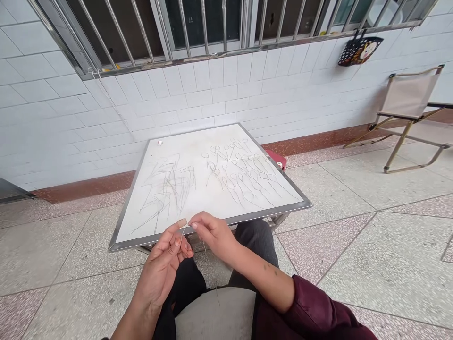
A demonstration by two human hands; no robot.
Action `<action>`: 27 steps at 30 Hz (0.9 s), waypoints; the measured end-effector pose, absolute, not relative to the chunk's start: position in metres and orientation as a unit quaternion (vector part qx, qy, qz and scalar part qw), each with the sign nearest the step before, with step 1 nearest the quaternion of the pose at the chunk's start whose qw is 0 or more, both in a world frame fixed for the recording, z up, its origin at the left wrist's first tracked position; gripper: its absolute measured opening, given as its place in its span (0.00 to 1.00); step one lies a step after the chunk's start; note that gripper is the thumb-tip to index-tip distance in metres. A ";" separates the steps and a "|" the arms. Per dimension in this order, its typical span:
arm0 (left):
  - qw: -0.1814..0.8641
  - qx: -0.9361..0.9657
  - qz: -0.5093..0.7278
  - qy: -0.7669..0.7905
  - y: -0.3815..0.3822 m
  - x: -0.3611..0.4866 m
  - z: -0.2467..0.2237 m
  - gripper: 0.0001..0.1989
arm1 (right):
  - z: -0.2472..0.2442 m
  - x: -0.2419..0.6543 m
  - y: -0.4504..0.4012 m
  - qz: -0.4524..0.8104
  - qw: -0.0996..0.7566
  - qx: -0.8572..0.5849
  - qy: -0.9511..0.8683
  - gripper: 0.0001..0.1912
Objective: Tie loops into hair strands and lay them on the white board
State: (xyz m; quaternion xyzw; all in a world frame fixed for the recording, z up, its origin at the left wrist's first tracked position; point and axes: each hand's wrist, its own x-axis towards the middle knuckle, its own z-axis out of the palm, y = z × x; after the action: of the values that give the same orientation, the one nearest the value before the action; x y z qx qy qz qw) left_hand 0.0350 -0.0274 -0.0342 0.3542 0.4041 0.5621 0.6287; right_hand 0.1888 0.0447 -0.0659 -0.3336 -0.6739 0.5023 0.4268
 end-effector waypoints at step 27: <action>0.666 0.357 0.472 0.454 -0.039 -0.012 0.000 0.27 | -0.053 0.197 0.048 0.297 0.440 -0.271 -0.803 0.15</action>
State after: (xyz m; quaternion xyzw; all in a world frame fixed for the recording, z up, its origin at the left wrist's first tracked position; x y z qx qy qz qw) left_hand -0.0124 -0.0387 -0.0003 0.3566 0.4541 0.4716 0.6665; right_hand 0.1975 0.0484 -0.0528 -0.2705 -0.8031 0.2968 0.4402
